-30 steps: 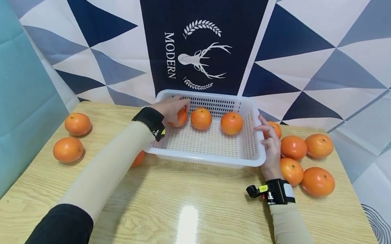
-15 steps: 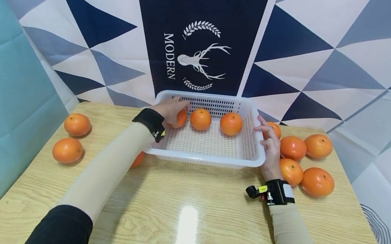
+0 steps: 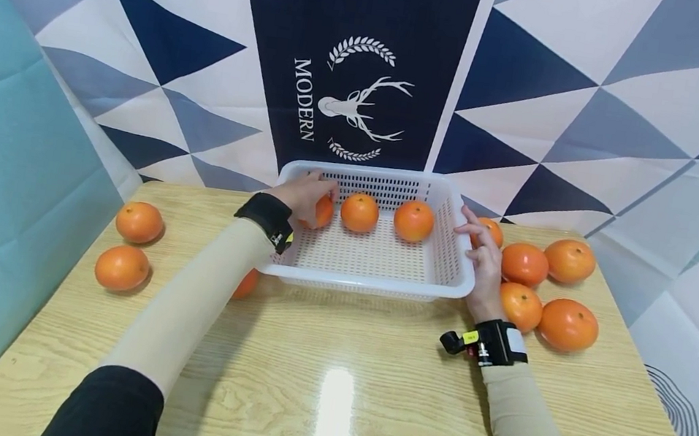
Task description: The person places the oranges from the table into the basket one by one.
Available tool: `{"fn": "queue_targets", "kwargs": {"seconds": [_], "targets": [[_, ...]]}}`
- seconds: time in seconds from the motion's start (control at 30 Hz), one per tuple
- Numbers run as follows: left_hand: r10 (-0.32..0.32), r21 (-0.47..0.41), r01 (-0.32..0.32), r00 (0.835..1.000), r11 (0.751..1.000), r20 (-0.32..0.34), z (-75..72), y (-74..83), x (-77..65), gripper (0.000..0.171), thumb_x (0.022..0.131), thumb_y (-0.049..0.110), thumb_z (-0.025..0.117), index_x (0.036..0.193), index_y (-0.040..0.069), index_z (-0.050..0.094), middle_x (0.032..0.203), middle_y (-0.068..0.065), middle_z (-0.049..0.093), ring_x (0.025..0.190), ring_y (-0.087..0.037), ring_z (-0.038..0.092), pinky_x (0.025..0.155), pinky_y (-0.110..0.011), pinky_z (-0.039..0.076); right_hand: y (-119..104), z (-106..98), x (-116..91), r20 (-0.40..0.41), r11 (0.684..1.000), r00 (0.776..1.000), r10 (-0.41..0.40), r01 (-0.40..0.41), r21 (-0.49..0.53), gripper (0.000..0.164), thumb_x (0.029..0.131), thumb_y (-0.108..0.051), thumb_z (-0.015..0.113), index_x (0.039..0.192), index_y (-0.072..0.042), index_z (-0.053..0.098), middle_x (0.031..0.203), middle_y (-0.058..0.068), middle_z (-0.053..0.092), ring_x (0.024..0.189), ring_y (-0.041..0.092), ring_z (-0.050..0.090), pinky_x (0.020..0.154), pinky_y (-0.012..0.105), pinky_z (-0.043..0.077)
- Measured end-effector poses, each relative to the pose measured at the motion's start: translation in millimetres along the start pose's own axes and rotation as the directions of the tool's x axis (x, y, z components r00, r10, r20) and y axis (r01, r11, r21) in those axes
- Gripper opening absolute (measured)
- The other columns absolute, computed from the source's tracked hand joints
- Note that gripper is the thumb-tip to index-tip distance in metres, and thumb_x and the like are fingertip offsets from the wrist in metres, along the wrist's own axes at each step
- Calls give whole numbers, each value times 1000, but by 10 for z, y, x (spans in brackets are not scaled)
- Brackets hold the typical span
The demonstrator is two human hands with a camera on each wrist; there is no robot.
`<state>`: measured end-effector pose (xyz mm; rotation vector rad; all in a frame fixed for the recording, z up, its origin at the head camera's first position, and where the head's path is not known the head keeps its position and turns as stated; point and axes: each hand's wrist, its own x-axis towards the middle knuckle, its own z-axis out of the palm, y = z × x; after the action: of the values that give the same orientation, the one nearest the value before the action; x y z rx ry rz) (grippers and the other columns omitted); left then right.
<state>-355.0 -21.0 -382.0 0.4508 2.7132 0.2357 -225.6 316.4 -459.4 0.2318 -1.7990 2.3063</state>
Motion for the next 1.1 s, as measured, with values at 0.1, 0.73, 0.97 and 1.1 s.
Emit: {"fn": "queue_targets", "kwargs": {"seconds": [0.1, 0.73, 0.97, 1.1], "targets": [[26, 6, -26, 1000, 1000, -11, 2, -16, -17, 59, 85, 6, 94, 128, 26, 58, 151, -11, 46, 138, -31, 45, 109, -43, 50, -1, 3, 1, -3, 1000, 1000, 9, -9, 18, 61, 92, 2, 23, 110, -26, 74, 186, 4, 35, 174, 28, 25, 116, 23, 44], [121, -81, -127, 990, 989, -71, -232, -61, -255, 69, 93, 10, 86, 150, 23, 51, 152, -13, 45, 138, -34, 45, 114, -49, 53, 7, 8, 10, -2, 1000, 1000, 9, -9, 27, 61, 91, 2, 24, 110, -26, 75, 187, 7, 31, 175, 29, 24, 117, 26, 42], [156, -82, -170, 975, 982, -155, -464, 3, -414, 68, 96, 18, 88, 154, 22, 52, 155, -16, 47, 143, -36, 44, 123, -55, 51, 2, 7, 8, 2, 1000, 1000, 9, -9, 27, 62, 91, 2, 24, 111, -26, 75, 187, 7, 30, 174, 30, 24, 115, 24, 44], [179, -86, -200, 962, 976, -207, -582, 20, -479, 67, 96, 24, 88, 153, 21, 53, 152, -15, 49, 142, -35, 46, 124, -55, 51, -3, 5, 2, 0, 1000, 1000, 2, -2, 15, 61, 91, 2, 24, 111, -26, 75, 186, 6, 32, 173, 30, 25, 114, 23, 45]]}}
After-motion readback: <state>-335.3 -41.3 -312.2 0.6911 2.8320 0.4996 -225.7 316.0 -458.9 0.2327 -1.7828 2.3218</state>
